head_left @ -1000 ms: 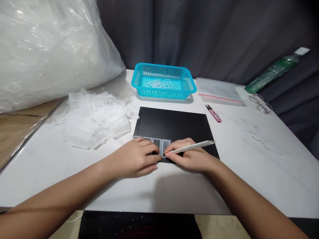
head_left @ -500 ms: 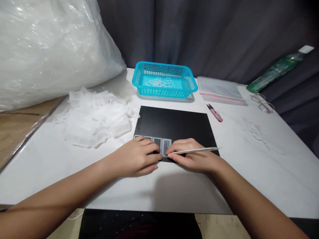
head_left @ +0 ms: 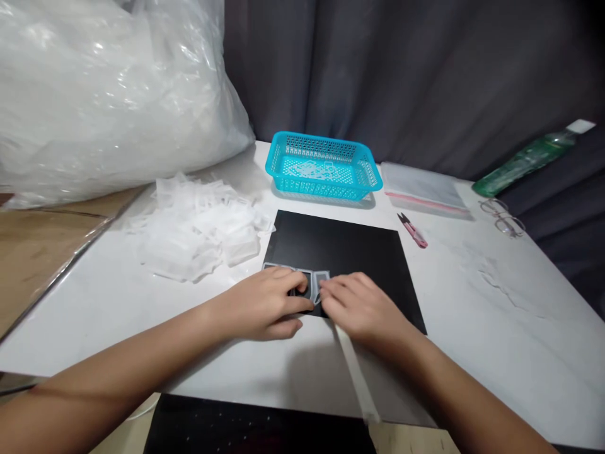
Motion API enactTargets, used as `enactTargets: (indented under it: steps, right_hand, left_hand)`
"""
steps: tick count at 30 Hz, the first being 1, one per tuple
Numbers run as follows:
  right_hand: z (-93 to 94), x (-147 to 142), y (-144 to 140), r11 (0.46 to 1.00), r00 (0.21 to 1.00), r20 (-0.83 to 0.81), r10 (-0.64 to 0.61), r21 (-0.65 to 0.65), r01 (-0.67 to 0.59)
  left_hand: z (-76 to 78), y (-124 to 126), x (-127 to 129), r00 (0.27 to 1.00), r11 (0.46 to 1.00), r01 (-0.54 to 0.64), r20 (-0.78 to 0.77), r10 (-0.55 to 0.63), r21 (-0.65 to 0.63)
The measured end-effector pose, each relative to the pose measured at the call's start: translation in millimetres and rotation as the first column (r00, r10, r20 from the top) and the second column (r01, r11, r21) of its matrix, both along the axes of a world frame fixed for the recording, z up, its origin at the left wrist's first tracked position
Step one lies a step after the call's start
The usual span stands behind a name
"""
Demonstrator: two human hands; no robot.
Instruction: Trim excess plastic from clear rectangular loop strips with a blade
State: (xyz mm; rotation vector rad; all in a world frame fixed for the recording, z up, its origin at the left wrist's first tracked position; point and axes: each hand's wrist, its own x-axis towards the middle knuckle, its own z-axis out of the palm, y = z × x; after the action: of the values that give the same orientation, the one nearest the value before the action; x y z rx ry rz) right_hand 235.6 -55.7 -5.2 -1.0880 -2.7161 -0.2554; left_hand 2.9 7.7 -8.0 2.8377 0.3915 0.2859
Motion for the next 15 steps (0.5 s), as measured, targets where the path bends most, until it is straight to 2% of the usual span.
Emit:
enactTargets:
  steps: [2, 4, 5, 6, 9, 11, 12, 15]
  right_hand:
    - [0.7, 17.3, 9.2, 0.985, 0.987, -0.082, -0.137, 0.09, 0.144]
    - [1.9, 43.8, 22.3, 0.921, 0.925, -0.24, -0.296, 0.183, 0.343]
    - [2.7, 58.5, 28.7, 0.87, 0.87, -0.305, -0.387, 0.191, 0.454]
    - [3.5, 73.3, 34.2, 0.808, 0.809, -0.346, -0.475, 0.194, 0.556]
    - [8.0, 113.7, 41.7, 0.631, 0.648, -0.356, -0.674, 0.179, 0.755]
    - [12.9, 137.2, 38.2, 0.461, 0.482, -0.365, -0.796, 0.15, 0.875]
    - [15.5, 147.9, 34.6, 0.38, 0.396, -0.359, -0.845, 0.117, 0.918]
    - [21.5, 173.0, 22.1, 0.189, 0.175, -0.274, -0.946, -0.028, 0.982]
  left_hand:
    - [0.0, 0.1, -0.5, 1.0, 1.0, -0.001, 0.005, 0.001, -0.01]
    - [0.4, 0.3, -0.7, 1.0, 1.0, 0.004, 0.005, -0.004, -0.013]
    - [0.7, 0.4, -0.7, 1.0, 1.0, 0.007, 0.005, -0.007, -0.013]
    - [1.1, 0.5, -0.7, 1.0, 1.0, 0.01, 0.004, -0.01, -0.015]
    - [1.1, 1.3, -0.9, 1.0, 1.0, 0.013, -0.006, -0.013, -0.026]
    - [-0.4, 2.7, -1.7, 1.0, 0.999, 0.018, -0.013, -0.019, -0.028]
    - [-1.7, 3.7, -2.2, 1.0, 0.999, 0.026, -0.015, -0.027, -0.023]
    - [-5.1, 6.5, -3.9, 0.997, 0.997, 0.077, -0.002, -0.077, 0.009]
